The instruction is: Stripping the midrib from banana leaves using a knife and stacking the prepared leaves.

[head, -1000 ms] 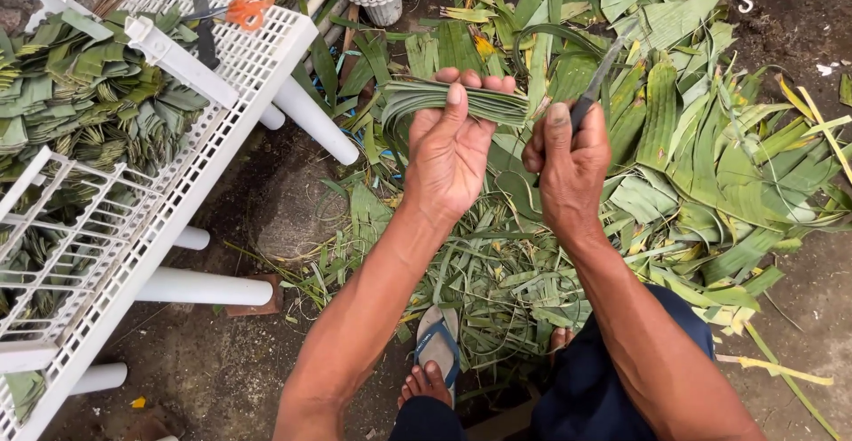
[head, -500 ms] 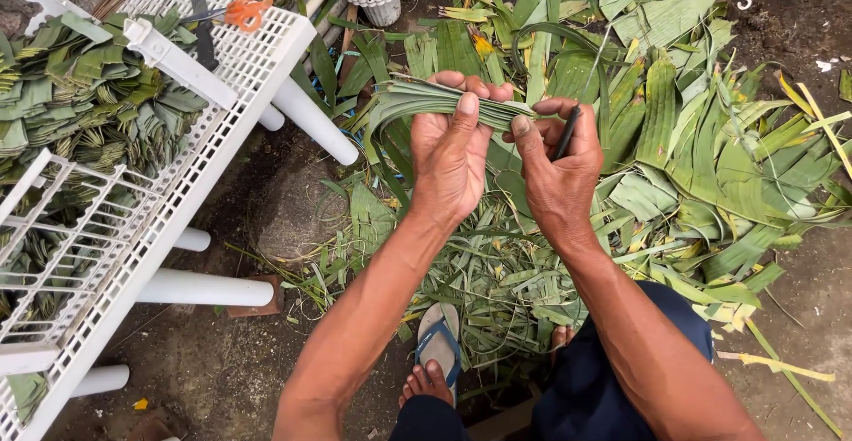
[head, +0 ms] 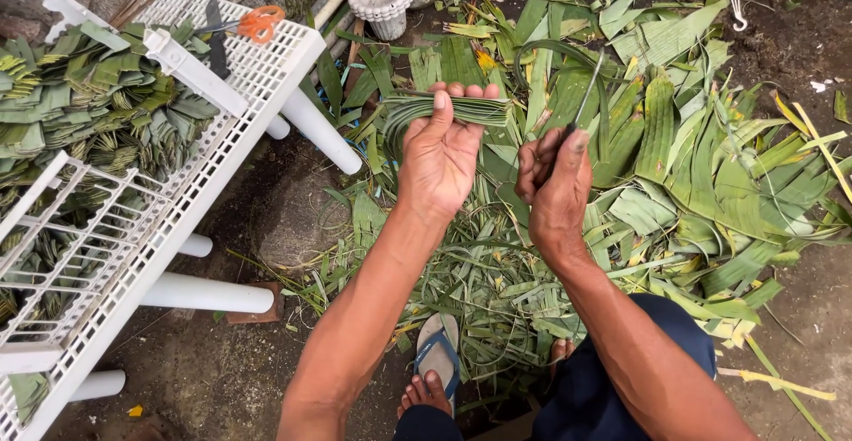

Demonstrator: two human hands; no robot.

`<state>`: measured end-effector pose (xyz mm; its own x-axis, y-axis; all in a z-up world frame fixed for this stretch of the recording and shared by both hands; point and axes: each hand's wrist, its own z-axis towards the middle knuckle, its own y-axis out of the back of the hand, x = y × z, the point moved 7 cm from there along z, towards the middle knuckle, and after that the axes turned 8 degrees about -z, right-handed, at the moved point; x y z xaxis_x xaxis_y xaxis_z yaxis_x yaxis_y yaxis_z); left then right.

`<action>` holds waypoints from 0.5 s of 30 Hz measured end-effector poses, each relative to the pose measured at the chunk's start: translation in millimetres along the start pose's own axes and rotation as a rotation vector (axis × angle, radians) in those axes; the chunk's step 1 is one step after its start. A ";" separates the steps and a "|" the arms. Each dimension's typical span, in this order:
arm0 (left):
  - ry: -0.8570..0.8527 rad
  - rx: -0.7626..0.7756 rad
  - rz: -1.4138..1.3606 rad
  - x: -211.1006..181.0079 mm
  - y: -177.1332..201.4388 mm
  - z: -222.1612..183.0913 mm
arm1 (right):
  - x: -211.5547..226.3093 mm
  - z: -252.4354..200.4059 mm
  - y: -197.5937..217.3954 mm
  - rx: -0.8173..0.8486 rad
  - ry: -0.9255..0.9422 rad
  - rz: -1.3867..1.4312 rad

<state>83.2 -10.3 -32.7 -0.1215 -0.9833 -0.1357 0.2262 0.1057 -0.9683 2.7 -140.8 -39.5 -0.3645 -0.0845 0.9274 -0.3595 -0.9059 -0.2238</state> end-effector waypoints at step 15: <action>0.146 -0.097 -0.211 15.1 -6.3 -5.8 | 4.6 -13.6 -23.2 0.119 0.181 -0.247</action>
<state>74.4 -24.9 -29.9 -0.2956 -0.9540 0.0493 0.0882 -0.0787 -0.9930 -2.3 -114.5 -34.1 -0.4292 0.2089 0.8787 -0.3565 -0.9331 0.0477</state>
